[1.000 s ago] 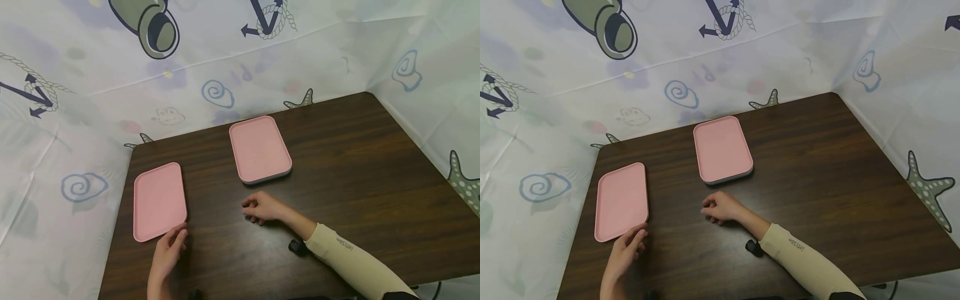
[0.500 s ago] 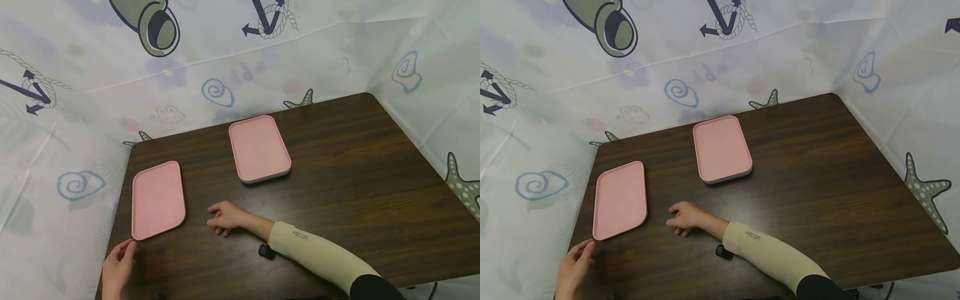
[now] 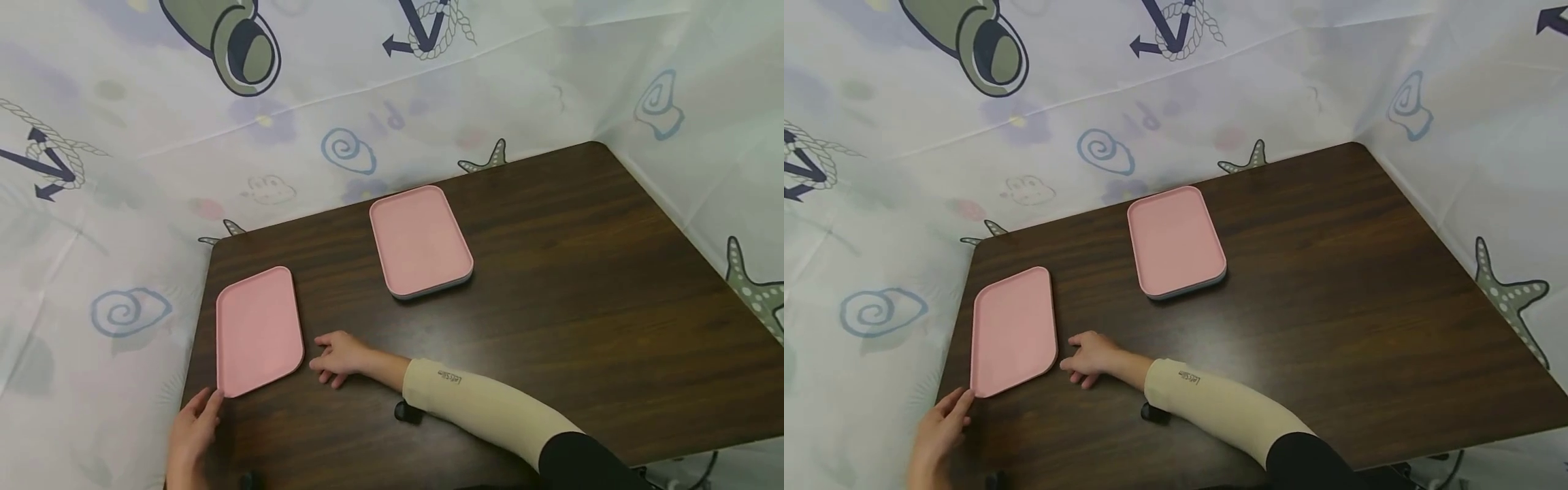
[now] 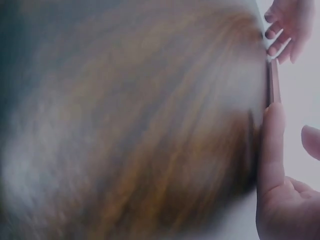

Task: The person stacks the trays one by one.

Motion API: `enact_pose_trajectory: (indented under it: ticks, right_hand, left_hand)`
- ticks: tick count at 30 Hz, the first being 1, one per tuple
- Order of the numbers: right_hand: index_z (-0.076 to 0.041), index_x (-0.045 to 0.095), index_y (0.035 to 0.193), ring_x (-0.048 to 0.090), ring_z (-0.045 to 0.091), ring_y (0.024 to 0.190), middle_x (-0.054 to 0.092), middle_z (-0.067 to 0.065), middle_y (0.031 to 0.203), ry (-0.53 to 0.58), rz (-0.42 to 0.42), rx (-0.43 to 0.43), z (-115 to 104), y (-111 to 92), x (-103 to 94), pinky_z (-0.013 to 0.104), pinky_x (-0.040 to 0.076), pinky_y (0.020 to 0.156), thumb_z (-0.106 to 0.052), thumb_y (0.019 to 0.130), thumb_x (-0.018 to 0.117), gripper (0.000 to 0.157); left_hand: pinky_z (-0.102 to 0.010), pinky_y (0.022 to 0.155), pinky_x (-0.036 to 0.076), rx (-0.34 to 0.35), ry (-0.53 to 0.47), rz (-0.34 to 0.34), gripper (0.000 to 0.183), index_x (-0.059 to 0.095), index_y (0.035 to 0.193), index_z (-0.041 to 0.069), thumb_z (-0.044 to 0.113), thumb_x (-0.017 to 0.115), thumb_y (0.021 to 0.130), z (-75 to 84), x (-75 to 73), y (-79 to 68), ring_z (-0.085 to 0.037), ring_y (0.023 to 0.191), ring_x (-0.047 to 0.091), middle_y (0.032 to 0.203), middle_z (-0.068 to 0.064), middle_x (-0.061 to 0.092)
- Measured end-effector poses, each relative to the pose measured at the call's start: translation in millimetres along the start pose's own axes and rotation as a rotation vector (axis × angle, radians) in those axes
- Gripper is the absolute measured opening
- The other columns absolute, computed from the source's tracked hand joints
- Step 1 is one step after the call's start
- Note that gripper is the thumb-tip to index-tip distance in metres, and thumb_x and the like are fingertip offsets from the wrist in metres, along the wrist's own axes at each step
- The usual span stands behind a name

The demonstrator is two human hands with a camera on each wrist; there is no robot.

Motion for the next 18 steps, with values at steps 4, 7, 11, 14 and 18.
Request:
enact_pose_trajectory:
  ticks: [4,7,11,14,18]
  right_hand:
    - [0.002,0.038,0.148,0.071,0.026,0.077,0.069,0.009,0.092,0.072,-0.029,0.017,2.0,0.9,5.1,0.033,0.056,0.054,-0.007,0.092,0.067,0.064]
    - [0.002,0.035,0.149,0.071,0.026,0.078,0.068,0.008,0.093,0.103,-0.047,0.023,1.0,2.0,8.4,0.033,0.056,0.055,-0.008,0.092,0.067,0.066]
    - [0.001,0.034,0.150,0.072,0.027,0.078,0.068,0.009,0.094,0.122,-0.050,0.040,0.4,4.1,10.5,0.032,0.056,0.054,-0.008,0.092,0.068,0.067]
    - [0.001,0.033,0.150,0.072,0.028,0.080,0.068,0.010,0.096,0.124,-0.062,0.047,-0.5,5.4,10.8,0.031,0.055,0.052,-0.008,0.092,0.068,0.068]
    - [0.003,0.029,0.151,0.071,0.031,0.082,0.069,0.013,0.098,0.131,-0.091,0.052,-2.4,6.5,10.5,0.031,0.055,0.052,-0.007,0.092,0.067,0.071]
  left_hand:
    - [-0.026,0.063,0.046,0.015,0.005,0.006,0.070,0.031,0.148,-0.009,0.043,0.042,0.102,0.6,3.2,2.2,-0.025,0.091,0.059,0.136,-0.035,0.045]
    - [-0.028,0.068,0.045,0.047,0.029,0.041,0.062,0.039,0.143,-0.010,0.037,0.044,0.103,4.9,3.2,2.9,-0.028,0.094,0.058,0.131,-0.035,0.049]
    - [-0.034,0.075,0.045,0.067,0.059,0.093,0.055,0.047,0.138,-0.010,0.031,0.049,0.102,7.9,3.8,3.3,-0.028,0.094,0.058,0.124,-0.034,0.055]
    - [-0.040,0.077,0.044,0.061,0.057,0.106,0.053,0.048,0.137,-0.009,0.031,0.050,0.102,7.8,5.5,3.0,-0.031,0.095,0.058,0.120,-0.032,0.056]
    - [-0.048,0.082,0.042,0.045,0.055,0.087,0.053,0.048,0.137,-0.008,0.033,0.048,0.102,9.0,10.0,0.7,-0.040,0.106,0.053,0.121,-0.032,0.055]
Point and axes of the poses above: each hand's wrist, its own y-axis towards the middle knuckle, its own x-axis out of the palm, z = x × y, the point moved 8 cm from there along y, towards the middle knuckle
